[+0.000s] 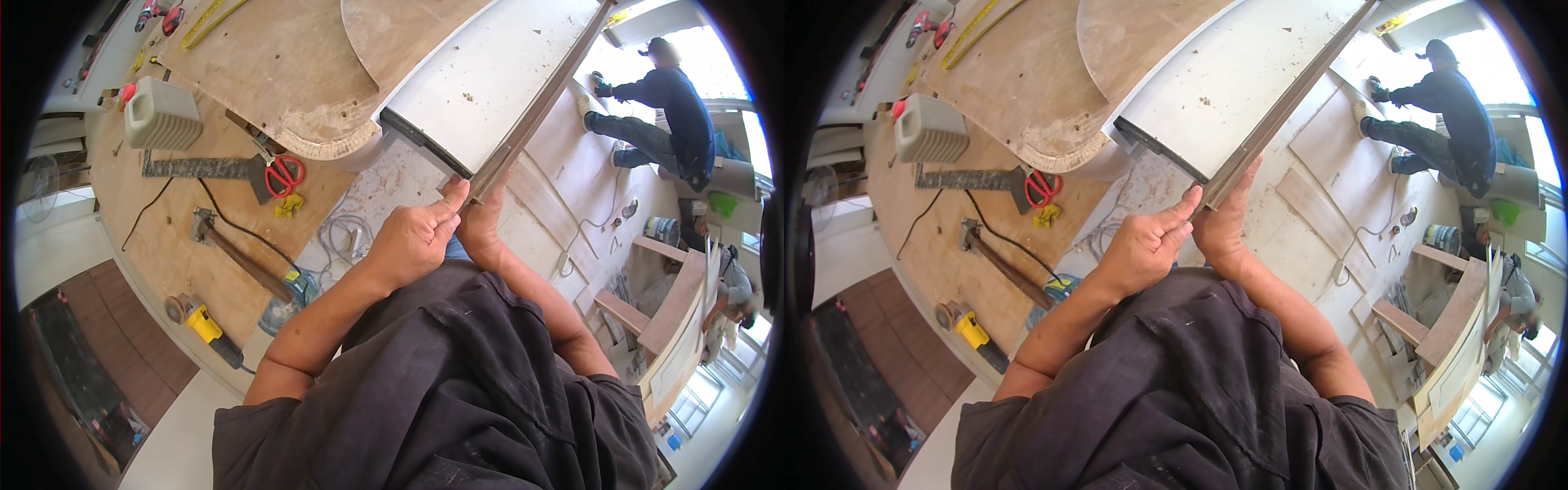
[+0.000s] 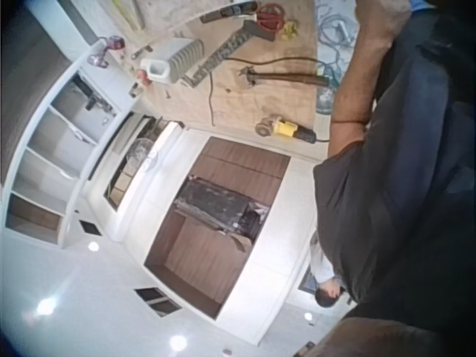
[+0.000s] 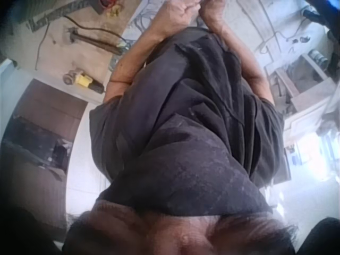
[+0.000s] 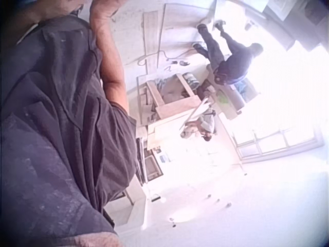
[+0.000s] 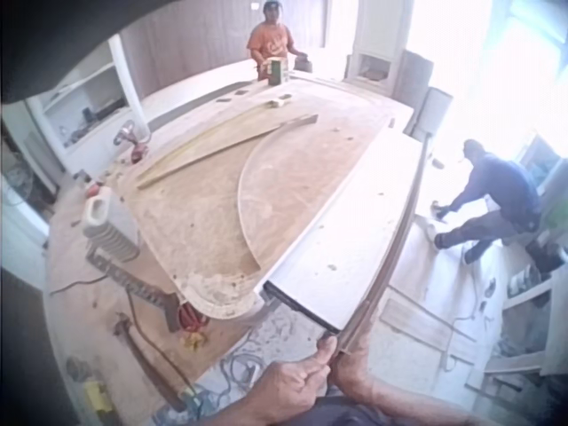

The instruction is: The person aligns a thin wooden edge banding strip along the edge of a white cabinet door and uses a hammer to tap it into place. They then use a utility knife to trim the excess banding flush with the door edge. The person repeats the trimming process along the length of the strip.

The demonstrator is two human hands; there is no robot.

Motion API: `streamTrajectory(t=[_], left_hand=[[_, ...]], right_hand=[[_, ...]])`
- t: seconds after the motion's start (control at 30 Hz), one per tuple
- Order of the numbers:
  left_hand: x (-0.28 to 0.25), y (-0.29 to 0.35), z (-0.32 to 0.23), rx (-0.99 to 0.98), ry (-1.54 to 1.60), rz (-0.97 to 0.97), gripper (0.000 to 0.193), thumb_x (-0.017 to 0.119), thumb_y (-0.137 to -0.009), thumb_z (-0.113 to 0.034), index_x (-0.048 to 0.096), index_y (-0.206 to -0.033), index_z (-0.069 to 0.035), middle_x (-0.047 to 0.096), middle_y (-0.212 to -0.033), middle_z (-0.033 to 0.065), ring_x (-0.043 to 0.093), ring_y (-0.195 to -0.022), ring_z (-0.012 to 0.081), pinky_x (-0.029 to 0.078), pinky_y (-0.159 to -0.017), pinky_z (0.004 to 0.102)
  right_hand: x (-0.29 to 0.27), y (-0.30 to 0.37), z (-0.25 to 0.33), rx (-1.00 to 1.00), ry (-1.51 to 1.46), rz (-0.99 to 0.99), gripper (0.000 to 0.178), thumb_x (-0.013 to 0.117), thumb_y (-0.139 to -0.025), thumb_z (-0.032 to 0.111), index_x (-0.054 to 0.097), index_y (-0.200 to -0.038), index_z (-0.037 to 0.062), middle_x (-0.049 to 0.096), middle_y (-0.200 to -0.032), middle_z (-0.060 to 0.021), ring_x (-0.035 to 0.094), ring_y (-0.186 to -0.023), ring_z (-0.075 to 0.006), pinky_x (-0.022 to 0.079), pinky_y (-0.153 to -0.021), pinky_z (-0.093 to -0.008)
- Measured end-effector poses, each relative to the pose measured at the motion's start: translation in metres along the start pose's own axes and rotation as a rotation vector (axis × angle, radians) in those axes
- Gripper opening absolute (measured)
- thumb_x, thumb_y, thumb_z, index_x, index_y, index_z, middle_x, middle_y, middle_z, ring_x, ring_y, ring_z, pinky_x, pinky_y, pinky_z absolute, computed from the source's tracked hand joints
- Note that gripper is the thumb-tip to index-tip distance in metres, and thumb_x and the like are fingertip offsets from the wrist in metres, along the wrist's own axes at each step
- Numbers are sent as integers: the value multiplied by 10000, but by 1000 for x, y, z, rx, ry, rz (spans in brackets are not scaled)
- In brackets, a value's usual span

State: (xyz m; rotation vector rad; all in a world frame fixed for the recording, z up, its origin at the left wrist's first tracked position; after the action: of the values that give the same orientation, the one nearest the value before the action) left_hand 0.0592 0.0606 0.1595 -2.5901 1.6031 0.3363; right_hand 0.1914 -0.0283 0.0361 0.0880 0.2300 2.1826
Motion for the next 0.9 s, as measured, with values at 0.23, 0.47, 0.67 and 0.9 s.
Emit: streamTrajectory(t=[0.23,0.47,0.67,0.9], left_hand=[[-3,9,-2,-160,44,74,450,603,-1041,-89,581,-1490,-97,685,-1395,114,552,-688,40,525,-681,243],[-4,6,-7,-137,-67,70,440,614,-1033,-95,594,-1473,-81,675,-1382,159,723,-1073,154,551,-875,274],[-4,4,-6,-118,-24,57,442,601,-1033,-89,581,-1473,-49,650,-1401,188,685,-1241,246,537,-955,283],[-3,10,-1,-177,6,69,455,602,-1032,-89,582,-1486,-85,664,-1358,222,703,-1195,178,531,-957,277]], right_hand=[[3,2,4,14,-39,-11,993,663,-933,-31,-31,-1641,24,525,-1146,-68,558,-940,-158,527,-898,-319],[4,0,3,75,-289,2,1018,689,-899,-28,-16,-1634,-13,505,-1245,-110,554,-1032,-203,503,-967,-346],[11,5,36,-105,73,-30,1040,710,-886,-13,-16,-1632,-28,455,-1360,-152,494,-1179,-258,418,-1077,-380],[9,8,38,-159,171,-22,1067,732,-868,8,-17,-1627,-48,387,-1472,-197,406,-1335,-314,312,-1173,-411]])
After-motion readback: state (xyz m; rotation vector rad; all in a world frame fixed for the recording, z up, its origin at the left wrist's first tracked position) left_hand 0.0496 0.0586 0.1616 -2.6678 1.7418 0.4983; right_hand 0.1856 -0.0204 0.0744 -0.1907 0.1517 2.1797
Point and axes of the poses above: each hand's wrist, its own y-axis away from the middle knuckle, its own x-axis out of the palm, z = x × y, the point moved 7 cm from there along -y, towards the middle knuckle
